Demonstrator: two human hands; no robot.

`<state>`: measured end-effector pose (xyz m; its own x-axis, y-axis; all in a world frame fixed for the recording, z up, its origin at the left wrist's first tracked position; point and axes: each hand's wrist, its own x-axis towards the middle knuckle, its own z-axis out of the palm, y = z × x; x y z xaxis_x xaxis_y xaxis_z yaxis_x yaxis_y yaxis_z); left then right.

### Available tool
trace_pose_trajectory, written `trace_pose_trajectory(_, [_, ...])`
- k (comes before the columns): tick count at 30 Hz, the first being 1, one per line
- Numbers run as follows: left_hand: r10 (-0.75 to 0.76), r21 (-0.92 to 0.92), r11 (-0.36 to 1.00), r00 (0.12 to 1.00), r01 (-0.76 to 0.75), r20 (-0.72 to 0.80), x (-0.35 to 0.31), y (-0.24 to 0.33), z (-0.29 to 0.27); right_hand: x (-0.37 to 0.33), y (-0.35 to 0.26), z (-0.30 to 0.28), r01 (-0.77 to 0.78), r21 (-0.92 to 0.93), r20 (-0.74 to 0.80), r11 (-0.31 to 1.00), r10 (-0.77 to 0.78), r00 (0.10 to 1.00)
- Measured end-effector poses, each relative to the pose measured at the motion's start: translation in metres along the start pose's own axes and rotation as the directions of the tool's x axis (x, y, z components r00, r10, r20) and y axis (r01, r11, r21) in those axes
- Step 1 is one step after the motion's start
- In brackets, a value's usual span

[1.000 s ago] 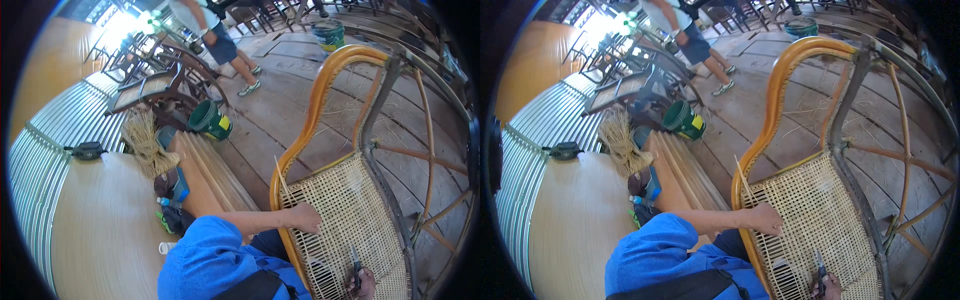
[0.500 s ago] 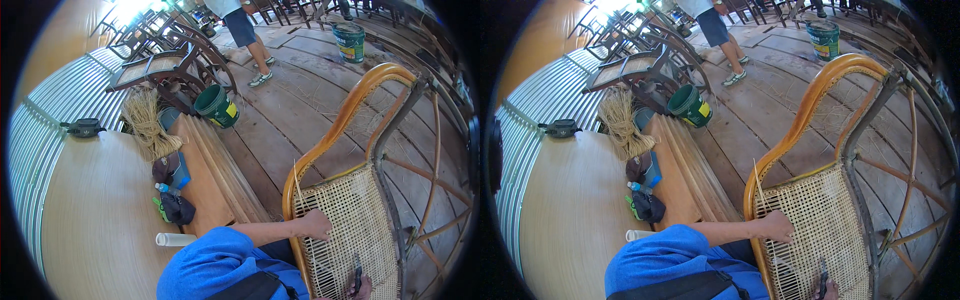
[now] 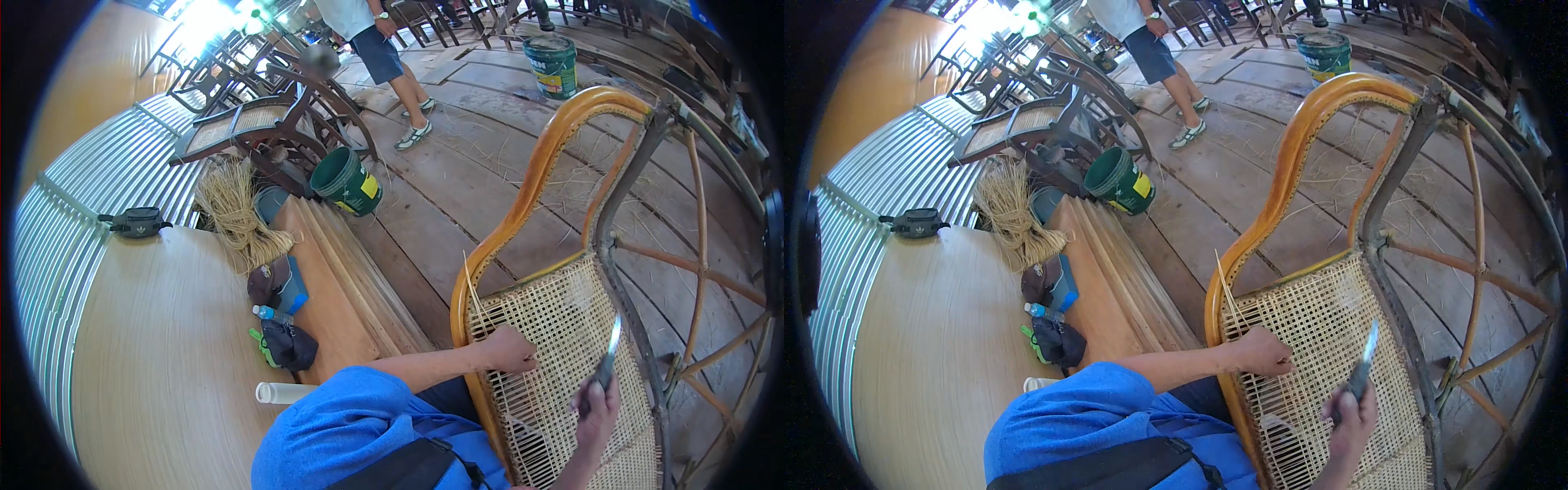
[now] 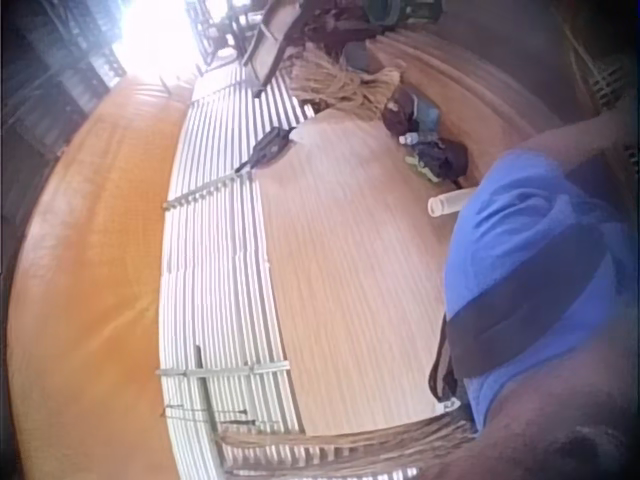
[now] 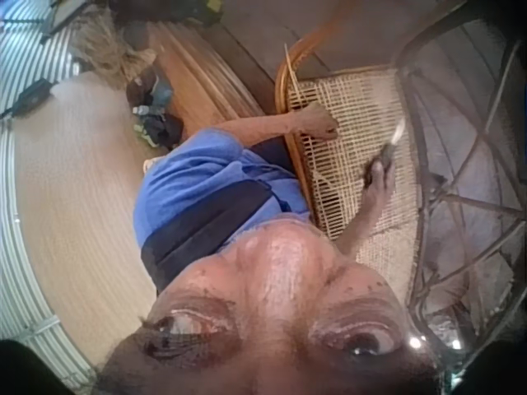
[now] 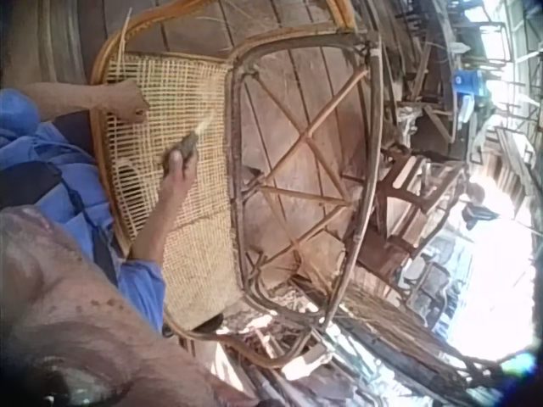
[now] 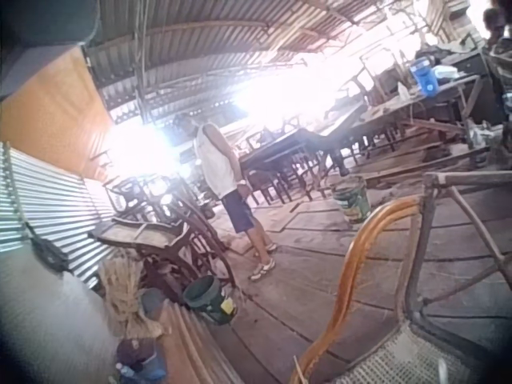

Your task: The recorder is weaving the rattan back and seat of a wooden chair using thin rattan strips and tools like pliers and a knife.

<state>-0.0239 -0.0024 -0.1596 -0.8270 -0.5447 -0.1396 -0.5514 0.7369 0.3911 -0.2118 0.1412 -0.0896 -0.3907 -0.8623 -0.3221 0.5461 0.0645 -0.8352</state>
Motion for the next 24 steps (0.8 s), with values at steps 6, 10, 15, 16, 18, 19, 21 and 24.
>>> trace_pose_trajectory(6, [-0.059,0.033,0.998,0.996,0.062,-0.062,0.0,0.004,0.004,0.014,-0.029,0.055,0.574,-0.117,0.92,0.811,-0.129,0.37])
trace_pose_trajectory(10, [-0.06,0.002,0.998,0.998,0.06,-0.019,0.003,0.013,-0.005,0.062,0.027,-0.003,0.298,-0.129,-0.103,0.946,-0.312,0.944])
trace_pose_trajectory(15, [-0.073,0.041,0.997,0.992,0.07,0.098,0.007,0.003,-0.003,0.084,0.056,-0.046,0.125,0.066,-0.392,0.99,-0.089,0.916])
trace_pose_trajectory(16, [-0.088,0.028,0.996,0.989,0.086,0.115,0.007,0.002,-0.004,0.086,0.044,-0.037,0.085,0.036,-0.259,0.996,-0.072,0.963])
trace_pose_trajectory(18, [-0.107,0.044,0.994,0.983,0.102,0.152,0.011,0.004,-0.009,0.09,0.009,-0.01,0.068,-0.088,0.069,0.994,-0.062,0.996])
trace_pose_trajectory(19, [-0.137,0.065,0.99,0.972,0.127,0.188,0.013,0.006,-0.01,0.095,-0.012,0.003,0.102,-0.17,0.254,0.98,-0.057,0.966])
trace_pose_trajectory(21, [-0.122,0.064,0.992,0.973,0.111,0.196,0.015,0.006,-0.009,0.118,-0.042,0.02,0.112,-0.178,0.357,0.978,-0.042,0.933])
trace_pose_trajectory(24, [-0.14,0.062,0.99,0.953,0.129,0.268,0.021,0.007,-0.014,0.118,-0.08,0.066,0.055,0.272,0.249,0.961,-0.125,0.96])
